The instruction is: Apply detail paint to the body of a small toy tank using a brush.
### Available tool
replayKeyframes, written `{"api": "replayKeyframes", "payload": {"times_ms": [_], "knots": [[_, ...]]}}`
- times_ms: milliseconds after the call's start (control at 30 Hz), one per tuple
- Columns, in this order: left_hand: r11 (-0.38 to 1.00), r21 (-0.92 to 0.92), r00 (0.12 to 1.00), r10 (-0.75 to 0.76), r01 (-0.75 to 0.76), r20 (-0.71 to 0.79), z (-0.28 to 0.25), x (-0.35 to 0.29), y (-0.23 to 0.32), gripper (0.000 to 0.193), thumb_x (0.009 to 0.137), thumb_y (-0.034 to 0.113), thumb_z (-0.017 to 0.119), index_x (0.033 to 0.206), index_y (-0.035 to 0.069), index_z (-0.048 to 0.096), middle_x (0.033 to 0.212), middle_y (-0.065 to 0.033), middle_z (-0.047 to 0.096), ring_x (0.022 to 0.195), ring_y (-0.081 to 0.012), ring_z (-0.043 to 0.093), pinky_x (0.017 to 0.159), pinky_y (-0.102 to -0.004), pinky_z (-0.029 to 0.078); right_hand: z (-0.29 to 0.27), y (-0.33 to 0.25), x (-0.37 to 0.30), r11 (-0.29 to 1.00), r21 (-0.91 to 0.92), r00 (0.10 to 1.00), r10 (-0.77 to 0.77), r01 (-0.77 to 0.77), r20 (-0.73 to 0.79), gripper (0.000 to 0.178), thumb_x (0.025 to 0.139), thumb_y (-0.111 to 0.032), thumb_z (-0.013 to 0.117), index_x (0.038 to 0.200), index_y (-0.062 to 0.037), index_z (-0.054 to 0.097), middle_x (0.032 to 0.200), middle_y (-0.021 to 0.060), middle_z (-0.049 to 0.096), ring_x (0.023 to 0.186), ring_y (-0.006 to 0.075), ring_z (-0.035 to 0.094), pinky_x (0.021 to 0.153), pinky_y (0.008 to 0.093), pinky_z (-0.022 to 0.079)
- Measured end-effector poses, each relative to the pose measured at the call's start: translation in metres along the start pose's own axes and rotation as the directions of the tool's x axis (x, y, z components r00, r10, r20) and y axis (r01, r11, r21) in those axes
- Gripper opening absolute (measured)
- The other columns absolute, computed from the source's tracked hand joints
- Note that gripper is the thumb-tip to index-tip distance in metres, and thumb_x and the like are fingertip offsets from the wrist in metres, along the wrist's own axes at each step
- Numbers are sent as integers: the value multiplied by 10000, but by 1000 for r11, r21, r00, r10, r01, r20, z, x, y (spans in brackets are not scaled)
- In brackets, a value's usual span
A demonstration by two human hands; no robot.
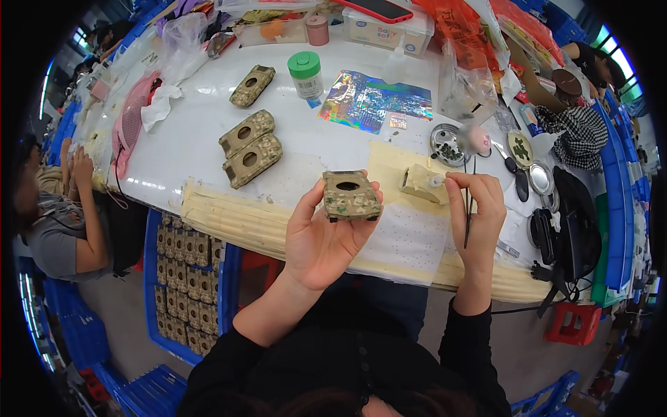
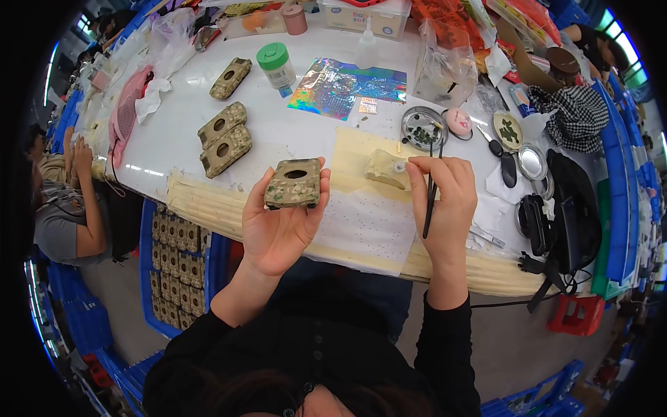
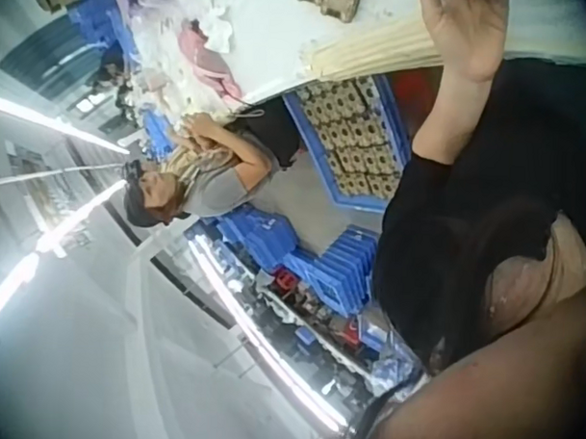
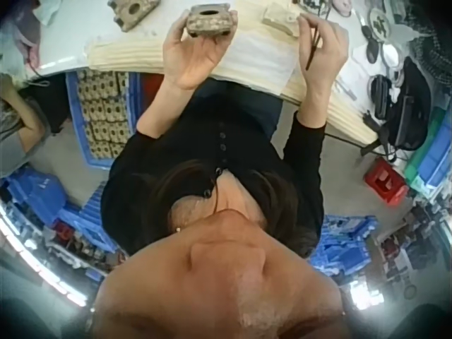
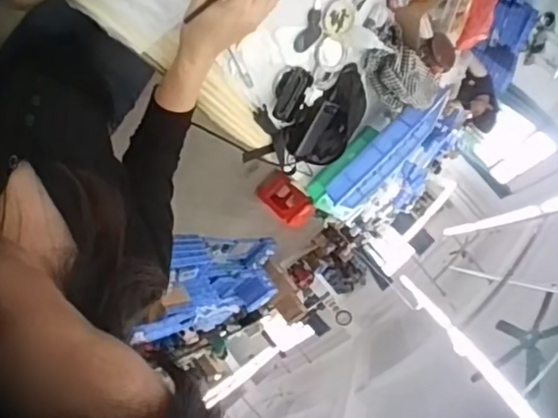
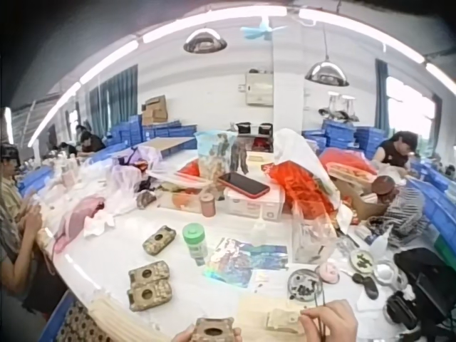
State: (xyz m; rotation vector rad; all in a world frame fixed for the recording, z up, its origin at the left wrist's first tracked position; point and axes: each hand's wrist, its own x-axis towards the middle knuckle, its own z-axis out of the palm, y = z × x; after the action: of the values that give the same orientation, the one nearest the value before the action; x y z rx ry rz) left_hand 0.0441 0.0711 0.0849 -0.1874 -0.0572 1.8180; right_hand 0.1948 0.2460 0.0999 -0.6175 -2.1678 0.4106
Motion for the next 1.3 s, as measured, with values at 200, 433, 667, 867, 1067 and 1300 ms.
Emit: {"api": "replayKeyframes", "payload": {"times_ms": [200, 433, 667, 867, 1067, 1300], "knots": [[999, 36, 999, 19, -20, 33, -3, 0, 1, 610, 978, 309, 503, 1419, -55, 291, 1344, -234, 445, 1239, -311, 496, 1086, -419, 422, 2, -1, 0, 1000, 15, 1000, -3, 3, -3, 86, 782, -34, 722, 852, -27, 672, 757, 84, 593, 734, 242, 546, 652, 325, 431], [989, 140, 999, 34, -35, 9, 0, -2, -1, 598, 984, 318, 495, 1424, -37, 298, 1336, -213, 446, 1249, -299, 483, 1083, -416, 425, -8, -6, -1, 1000, -2, 992, -13, 13, -122, 91, 785, -22, 723, 863, -25, 675, 750, 83, 569, 703, 220, 532, 637, 296, 418], [948, 316, 999, 31, -26, -11, 1, -7, -10, 565, 1005, 344, 430, 1434, 0, 299, 1356, -206, 442, 1264, -303, 479, 1071, -422, 439, -22, -47, -2, 941, 323, 975, -31, 103, -219, 120, 816, -17, 684, 931, -14, 651, 791, 95, 579, 705, 176, 526, 643, 264, 401], [904, 428, 996, 52, -17, -71, 7, -12, -17, 540, 1011, 354, 415, 1434, 33, 317, 1352, -174, 480, 1261, -272, 489, 1057, -423, 444, -2, -67, -5, 858, 507, 996, -42, 79, -83, 104, 842, -68, 684, 930, -36, 638, 801, 67, 600, 715, 189, 510, 639, 274, 406], [853, 520, 990, 106, -44, -90, 10, -13, -18, 513, 1011, 355, 414, 1417, 48, 344, 1359, -155, 483, 1246, -248, 502, 1052, -421, 435, 5, -73, -6, 855, 512, 996, -69, 86, -53, 78, 862, -72, 671, 923, -37, 635, 799, 47, 601, 710, 188, 482, 627, 282, 408], [841, 538, 990, 117, -55, -82, 11, -13, -19, 512, 1010, 356, 417, 1422, 61, 344, 1362, -147, 481, 1250, -243, 497, 1053, -420, 430, 8, -73, -9, 845, 531, 998, -42, 59, -44, 77, 860, -73, 676, 914, -35, 635, 783, 51, 582, 714, 189, 487, 622, 282, 406]]}}
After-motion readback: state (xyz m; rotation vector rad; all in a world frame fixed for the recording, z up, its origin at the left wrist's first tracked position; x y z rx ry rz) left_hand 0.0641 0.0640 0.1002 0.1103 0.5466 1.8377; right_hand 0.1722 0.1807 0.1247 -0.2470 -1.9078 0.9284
